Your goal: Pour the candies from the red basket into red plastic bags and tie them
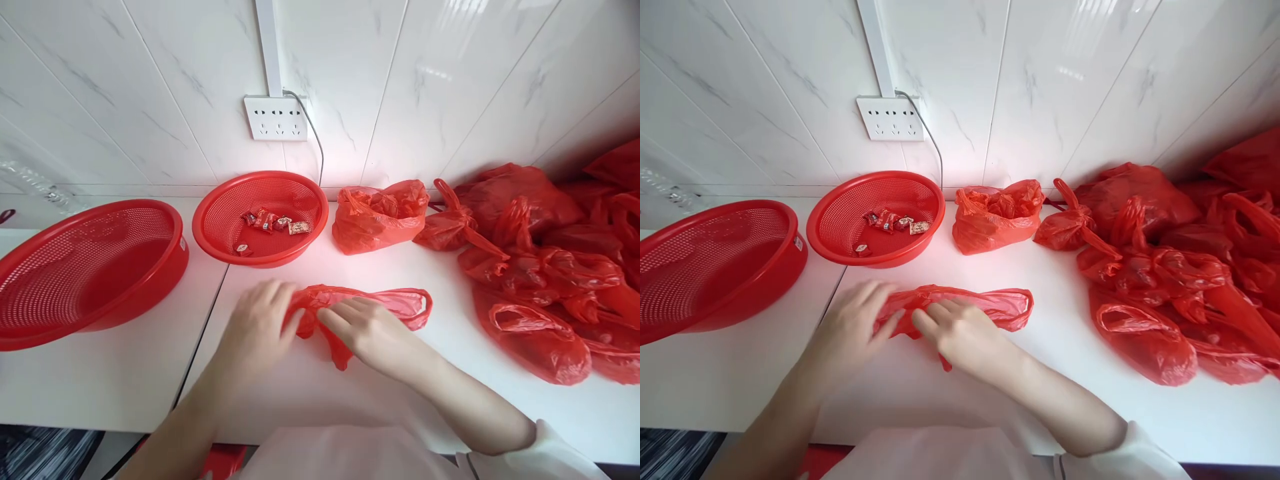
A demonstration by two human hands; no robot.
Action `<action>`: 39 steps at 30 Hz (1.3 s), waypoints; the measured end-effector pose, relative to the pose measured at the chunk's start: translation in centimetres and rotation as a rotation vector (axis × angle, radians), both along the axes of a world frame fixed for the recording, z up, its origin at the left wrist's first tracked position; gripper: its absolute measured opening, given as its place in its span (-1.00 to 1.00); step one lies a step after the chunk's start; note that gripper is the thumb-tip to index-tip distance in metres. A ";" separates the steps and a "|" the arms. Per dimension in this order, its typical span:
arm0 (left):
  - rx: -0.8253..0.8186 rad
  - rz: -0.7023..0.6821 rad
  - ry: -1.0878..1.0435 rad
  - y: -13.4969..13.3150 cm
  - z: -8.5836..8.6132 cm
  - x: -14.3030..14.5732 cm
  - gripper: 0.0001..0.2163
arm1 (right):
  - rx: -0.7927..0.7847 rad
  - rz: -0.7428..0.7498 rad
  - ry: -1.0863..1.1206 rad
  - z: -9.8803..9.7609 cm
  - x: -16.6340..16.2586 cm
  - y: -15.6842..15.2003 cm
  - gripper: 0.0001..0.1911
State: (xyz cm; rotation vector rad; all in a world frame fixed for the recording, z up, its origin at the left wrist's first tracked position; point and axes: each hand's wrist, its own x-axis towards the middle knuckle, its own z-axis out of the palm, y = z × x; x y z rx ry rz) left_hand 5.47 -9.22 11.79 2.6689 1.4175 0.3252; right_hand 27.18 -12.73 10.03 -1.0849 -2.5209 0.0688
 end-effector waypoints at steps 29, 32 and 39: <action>-0.443 0.188 0.381 2.5 -3.8 -1.9 -0.76 | -0.464 -0.096 -0.225 -3.1 4.9 2.4 -0.64; -0.304 -0.040 0.341 2.5 -4.0 -0.7 -0.65 | -0.348 -0.027 -0.100 -2.1 3.0 2.4 -0.62; -0.404 -0.241 0.278 2.6 -5.3 0.8 -0.63 | -0.251 0.073 -0.187 -6.1 -0.1 4.9 -0.76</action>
